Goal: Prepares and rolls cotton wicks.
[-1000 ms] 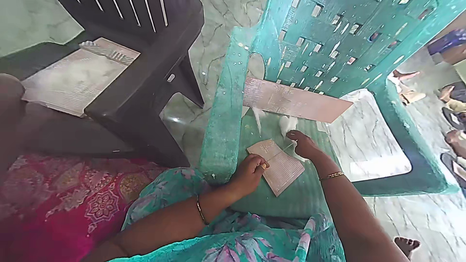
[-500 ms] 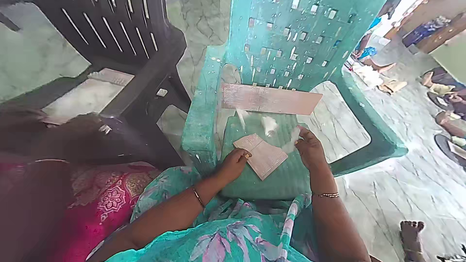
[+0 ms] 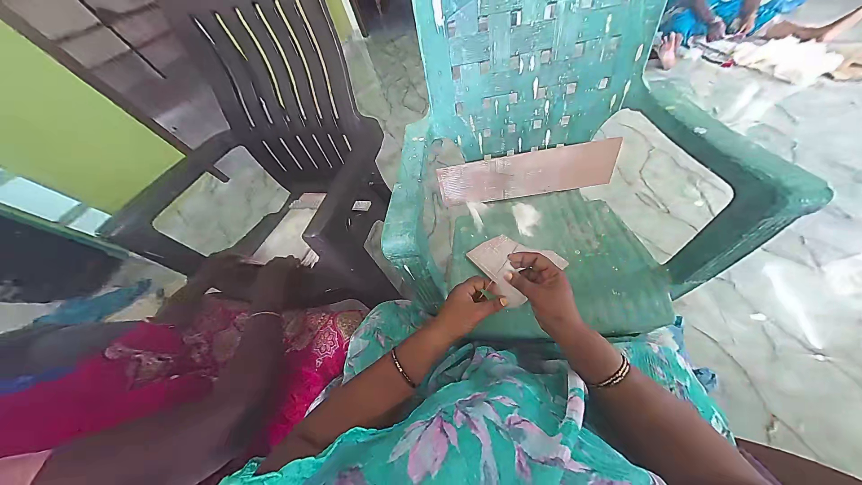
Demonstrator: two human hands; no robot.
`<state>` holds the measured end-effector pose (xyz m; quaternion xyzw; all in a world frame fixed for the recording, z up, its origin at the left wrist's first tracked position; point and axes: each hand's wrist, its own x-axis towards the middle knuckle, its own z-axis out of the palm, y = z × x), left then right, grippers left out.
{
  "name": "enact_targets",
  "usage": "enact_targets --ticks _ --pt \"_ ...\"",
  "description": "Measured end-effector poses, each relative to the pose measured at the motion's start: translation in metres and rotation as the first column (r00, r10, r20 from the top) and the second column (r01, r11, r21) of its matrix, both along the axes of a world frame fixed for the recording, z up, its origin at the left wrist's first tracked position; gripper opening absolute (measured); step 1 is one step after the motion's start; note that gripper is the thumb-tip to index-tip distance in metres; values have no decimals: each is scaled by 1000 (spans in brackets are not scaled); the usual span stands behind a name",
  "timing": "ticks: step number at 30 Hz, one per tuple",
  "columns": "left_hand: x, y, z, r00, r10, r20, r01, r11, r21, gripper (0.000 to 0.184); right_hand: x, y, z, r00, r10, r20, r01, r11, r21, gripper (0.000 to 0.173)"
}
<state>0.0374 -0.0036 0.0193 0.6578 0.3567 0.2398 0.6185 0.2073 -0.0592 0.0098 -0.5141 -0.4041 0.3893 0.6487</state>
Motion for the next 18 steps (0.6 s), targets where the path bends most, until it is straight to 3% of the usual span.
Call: enact_targets --ticks 4,9,11,14,18 --pt "0 -9 5 995 66 68 -61 995 -74 3 7 -3 4 963 -100 -251 72 991 -117 18" --pt "2 -13 11 975 120 185 -98 988 -120 3 12 -11 -1 867 197 -458 -325 920 -221 41" --pt "2 -15 12 977 115 178 -104 992 -71 3 8 -17 1 809 266 -524 -432 874 -223 33" --pt "2 -17 11 989 95 112 -103 992 69 4 2 -18 4 806 181 -563 -366 901 -233 5" --pt "-1 -19 10 994 102 46 -108 981 161 11 8 -16 2 799 108 -592 -241 959 -151 9"
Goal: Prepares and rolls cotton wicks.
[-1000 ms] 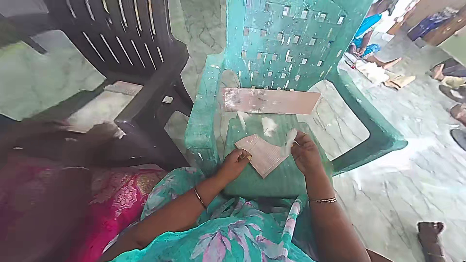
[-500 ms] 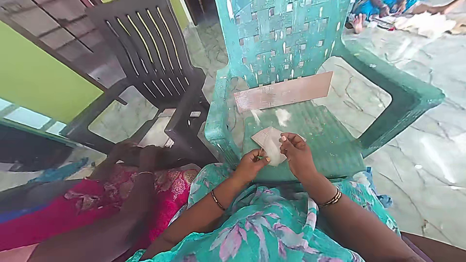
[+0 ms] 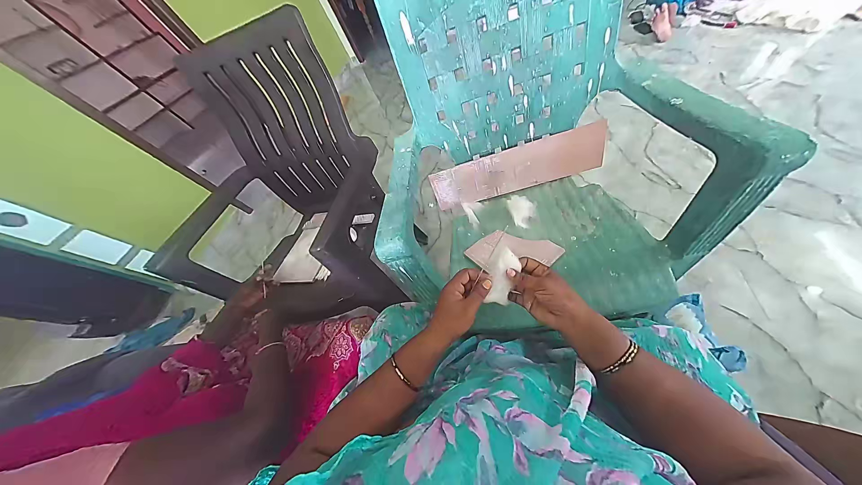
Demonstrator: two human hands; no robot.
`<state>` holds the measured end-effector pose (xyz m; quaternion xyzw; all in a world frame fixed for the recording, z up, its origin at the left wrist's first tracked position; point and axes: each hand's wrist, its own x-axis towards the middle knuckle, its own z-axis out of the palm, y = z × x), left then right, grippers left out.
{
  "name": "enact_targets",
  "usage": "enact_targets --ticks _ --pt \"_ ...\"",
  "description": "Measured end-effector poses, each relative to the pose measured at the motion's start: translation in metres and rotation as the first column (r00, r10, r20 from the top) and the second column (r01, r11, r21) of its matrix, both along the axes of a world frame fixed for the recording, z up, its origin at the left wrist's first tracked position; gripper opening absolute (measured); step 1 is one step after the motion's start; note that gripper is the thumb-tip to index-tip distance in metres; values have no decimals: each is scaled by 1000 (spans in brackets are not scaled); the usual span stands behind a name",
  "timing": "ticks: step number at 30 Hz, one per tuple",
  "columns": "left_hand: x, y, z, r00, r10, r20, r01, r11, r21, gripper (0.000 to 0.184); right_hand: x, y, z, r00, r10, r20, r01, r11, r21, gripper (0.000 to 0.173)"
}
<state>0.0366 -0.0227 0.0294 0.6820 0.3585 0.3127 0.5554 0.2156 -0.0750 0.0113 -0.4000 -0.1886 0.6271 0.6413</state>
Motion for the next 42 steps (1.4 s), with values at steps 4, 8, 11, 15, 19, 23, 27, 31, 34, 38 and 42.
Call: enact_targets --ticks 4,8,11,15,19,23,27,31,34,38,42 --pt "-2 4 -1 998 51 -48 -53 998 -41 16 2 -1 2 999 -40 18 38 996 81 14" --pt "-1 11 0 991 130 -24 -132 987 -93 19 0 -2 4 989 -49 139 34 994 107 19" --pt "3 13 5 999 54 -2 -53 993 -107 12 -3 -1 2 963 -43 267 13 994 113 19" --pt "14 10 10 999 16 -33 -22 983 -183 9 -6 1 -2 957 -28 288 -1 995 99 14" --pt "15 15 6 997 72 -30 -77 974 -212 7 -2 2 -2 973 -32 227 21 998 51 8" --pt "8 21 2 990 137 29 -126 962 -241 8 7 6 -2 987 -73 144 72 997 11 8" --pt "8 20 1 987 132 91 -94 935 -342 9 10 7 -3 989 -81 125 79 997 19 9" --pt "15 16 2 995 74 71 -36 900 -434 7 6 7 -5 991 -57 117 55 998 22 9" --pt "19 13 3 993 78 89 -27 880 -475 6 7 6 -4 988 -69 139 67 998 17 9" --pt "17 15 2 992 73 106 -18 896 -444 6 27 8 -3 968 -154 196 157 988 1 11" --pt "13 21 1 993 103 60 -69 906 -419 8 60 12 -4 910 -217 354 251 966 -53 11"
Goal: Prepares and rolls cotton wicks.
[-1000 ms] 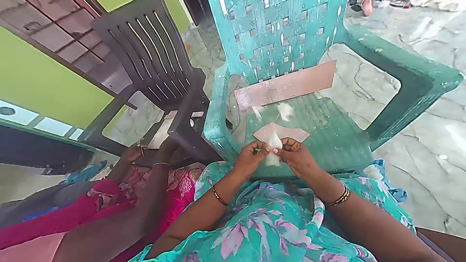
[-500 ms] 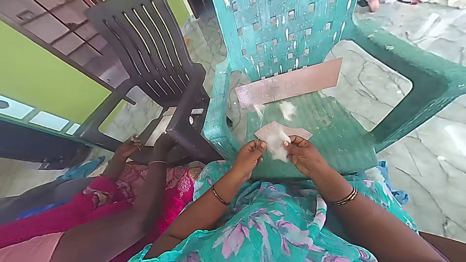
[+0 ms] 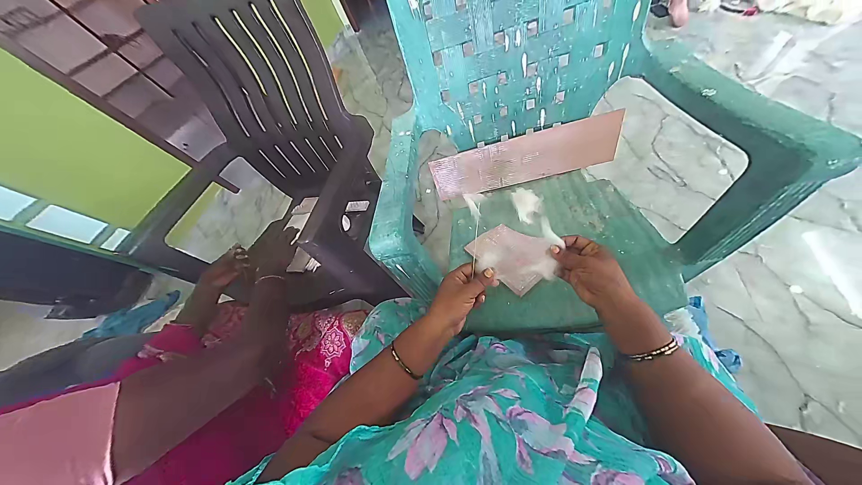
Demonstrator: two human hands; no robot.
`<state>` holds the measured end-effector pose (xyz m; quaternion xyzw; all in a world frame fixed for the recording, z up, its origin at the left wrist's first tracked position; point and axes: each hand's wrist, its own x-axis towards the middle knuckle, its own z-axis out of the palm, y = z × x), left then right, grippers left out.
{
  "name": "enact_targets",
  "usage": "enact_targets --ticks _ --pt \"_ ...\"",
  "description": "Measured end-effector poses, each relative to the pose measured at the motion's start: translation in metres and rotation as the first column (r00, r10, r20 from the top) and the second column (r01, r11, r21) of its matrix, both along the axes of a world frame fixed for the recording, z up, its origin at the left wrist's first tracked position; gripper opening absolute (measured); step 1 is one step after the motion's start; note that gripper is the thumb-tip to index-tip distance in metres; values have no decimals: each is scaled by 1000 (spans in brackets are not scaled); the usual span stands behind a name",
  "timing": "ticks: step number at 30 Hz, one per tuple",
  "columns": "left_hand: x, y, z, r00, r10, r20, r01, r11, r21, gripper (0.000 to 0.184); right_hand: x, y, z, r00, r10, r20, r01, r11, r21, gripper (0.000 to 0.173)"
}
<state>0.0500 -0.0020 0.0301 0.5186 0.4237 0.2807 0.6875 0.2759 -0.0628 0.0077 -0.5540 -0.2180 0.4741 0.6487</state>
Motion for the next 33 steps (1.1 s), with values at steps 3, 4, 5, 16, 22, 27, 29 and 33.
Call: enact_targets --ticks 3,4,5,16,22,27,29,33 --pt "0 3 -2 998 51 -29 -51 999 -3 11 26 1 -3 970 -5 242 43 987 -152 17" --pt "0 3 -3 998 57 -36 -57 998 -6 13 33 2 -6 940 23 340 51 977 -208 21" --pt "0 4 -4 998 57 -42 -57 998 -9 14 40 2 -8 889 67 453 64 961 -268 26" --pt "1 5 -11 977 -102 -188 103 995 -4 11 70 -10 -7 430 199 881 276 900 -338 31" --pt "8 13 -15 941 -189 -282 211 976 48 16 31 3 -2 498 114 860 -80 993 -86 28" --pt "19 24 -15 914 -240 -328 288 952 105 14 -14 23 -10 712 459 532 -459 877 -144 36" --pt "21 27 -15 895 -230 -382 299 946 129 20 -18 29 -13 780 437 448 -432 894 -119 26" --pt "26 38 -22 833 -177 -524 313 932 183 26 -11 39 -19 761 367 535 -330 929 -167 22"
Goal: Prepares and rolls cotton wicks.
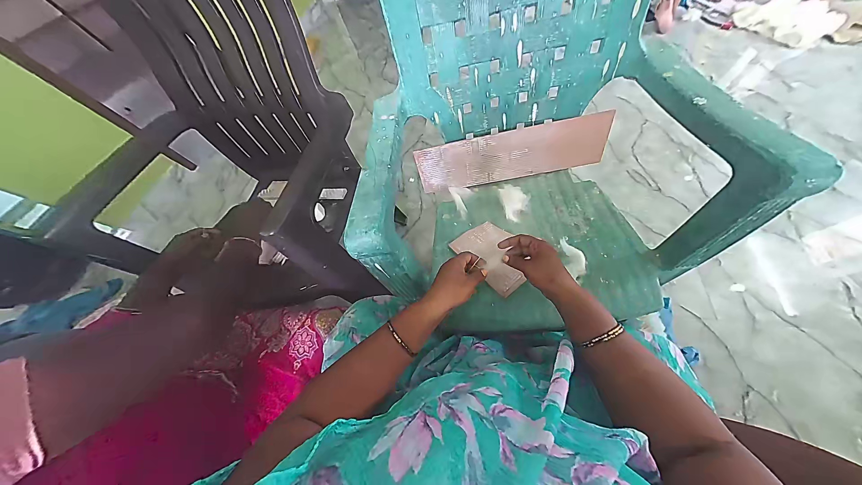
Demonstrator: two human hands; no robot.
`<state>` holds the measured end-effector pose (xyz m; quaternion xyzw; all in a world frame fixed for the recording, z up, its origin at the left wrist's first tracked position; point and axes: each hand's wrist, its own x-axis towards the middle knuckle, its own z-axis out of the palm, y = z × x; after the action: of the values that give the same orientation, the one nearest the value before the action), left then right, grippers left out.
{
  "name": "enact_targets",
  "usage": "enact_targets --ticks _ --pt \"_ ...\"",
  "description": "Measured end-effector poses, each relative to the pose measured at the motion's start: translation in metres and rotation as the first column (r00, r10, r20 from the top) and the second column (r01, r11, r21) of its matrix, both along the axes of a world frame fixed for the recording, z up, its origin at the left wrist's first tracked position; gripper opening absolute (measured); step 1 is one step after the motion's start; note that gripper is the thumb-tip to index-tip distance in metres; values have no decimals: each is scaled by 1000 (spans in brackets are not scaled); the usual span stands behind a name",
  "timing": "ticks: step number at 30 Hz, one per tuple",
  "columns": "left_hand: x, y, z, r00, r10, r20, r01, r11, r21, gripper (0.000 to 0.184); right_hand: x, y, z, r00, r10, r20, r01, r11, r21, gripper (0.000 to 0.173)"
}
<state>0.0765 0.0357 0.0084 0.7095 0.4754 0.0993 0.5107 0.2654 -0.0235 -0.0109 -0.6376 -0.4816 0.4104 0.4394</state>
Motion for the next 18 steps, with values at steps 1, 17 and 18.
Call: enact_targets --ticks 1,17,18 --pt "2 3 -3 999 -2 -42 3 999 32 25 1 1 -1 996 -8 94 7 1000 2 23" --pt "-3 0 -8 947 -125 -297 198 953 230 24 13 12 -20 792 -94 603 65 995 71 44" --pt "-1 0 -8 946 -123 -300 198 952 234 23 15 11 -18 782 -115 612 86 993 77 41"
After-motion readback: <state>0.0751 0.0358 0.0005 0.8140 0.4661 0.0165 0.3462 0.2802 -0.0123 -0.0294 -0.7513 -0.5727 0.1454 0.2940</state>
